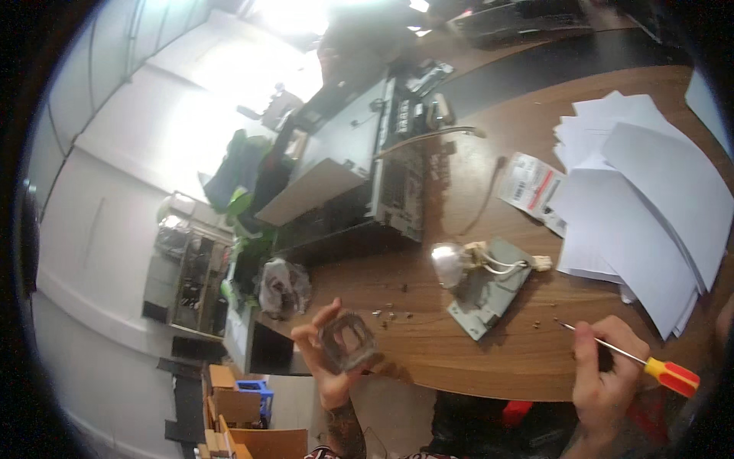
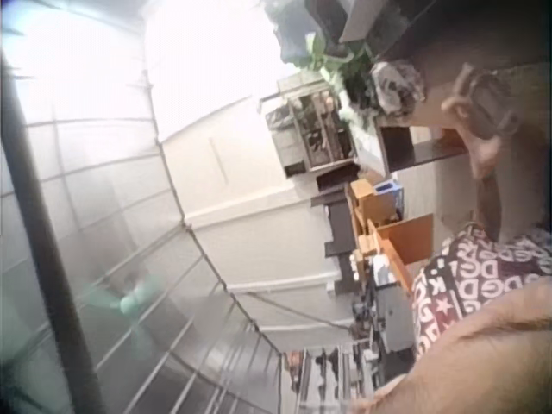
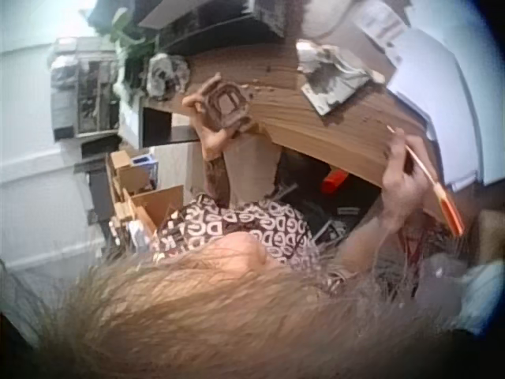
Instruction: The person disassembles an electronic component using a screwdriver to remove screws and separate its metal parts. The person then takes a cooling fan, unscrews its casing with the screwdriver, and turns the fan assembly by hand.
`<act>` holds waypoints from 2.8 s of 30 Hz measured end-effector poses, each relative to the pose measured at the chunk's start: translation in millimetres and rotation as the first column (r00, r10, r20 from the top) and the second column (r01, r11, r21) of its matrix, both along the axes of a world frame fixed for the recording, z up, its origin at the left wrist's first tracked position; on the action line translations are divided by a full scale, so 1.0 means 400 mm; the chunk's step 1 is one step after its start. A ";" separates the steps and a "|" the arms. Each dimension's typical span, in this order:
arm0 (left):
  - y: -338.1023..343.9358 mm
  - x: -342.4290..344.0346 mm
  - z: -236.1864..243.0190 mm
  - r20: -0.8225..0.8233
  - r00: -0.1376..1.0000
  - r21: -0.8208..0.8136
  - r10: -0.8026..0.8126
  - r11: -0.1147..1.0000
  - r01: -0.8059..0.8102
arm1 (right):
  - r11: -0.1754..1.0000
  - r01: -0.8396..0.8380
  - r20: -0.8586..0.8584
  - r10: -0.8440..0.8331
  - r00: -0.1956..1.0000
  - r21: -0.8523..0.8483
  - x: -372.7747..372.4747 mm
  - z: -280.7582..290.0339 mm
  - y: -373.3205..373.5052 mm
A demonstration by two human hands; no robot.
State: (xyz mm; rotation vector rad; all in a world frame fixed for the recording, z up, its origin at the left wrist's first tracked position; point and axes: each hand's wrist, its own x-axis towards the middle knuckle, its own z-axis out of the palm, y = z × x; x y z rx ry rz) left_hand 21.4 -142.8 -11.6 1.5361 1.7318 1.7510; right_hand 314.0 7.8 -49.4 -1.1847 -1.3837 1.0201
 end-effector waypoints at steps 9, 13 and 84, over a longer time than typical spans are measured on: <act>-0.084 -0.234 -0.007 0.190 0.959 -0.103 0.210 0.976 -0.193 | 0.999 -0.048 0.016 0.049 0.999 -0.022 0.007 0.012 0.008; -0.063 -0.224 -0.035 0.269 0.931 -0.080 0.245 0.969 -0.232 | 0.999 -0.039 0.004 0.039 0.999 -0.012 0.010 0.016 0.011; -0.039 -0.223 -0.086 -0.404 0.787 -0.137 0.466 0.820 -0.555 | 0.999 -0.030 -0.056 0.029 0.998 -0.022 0.020 0.003 0.010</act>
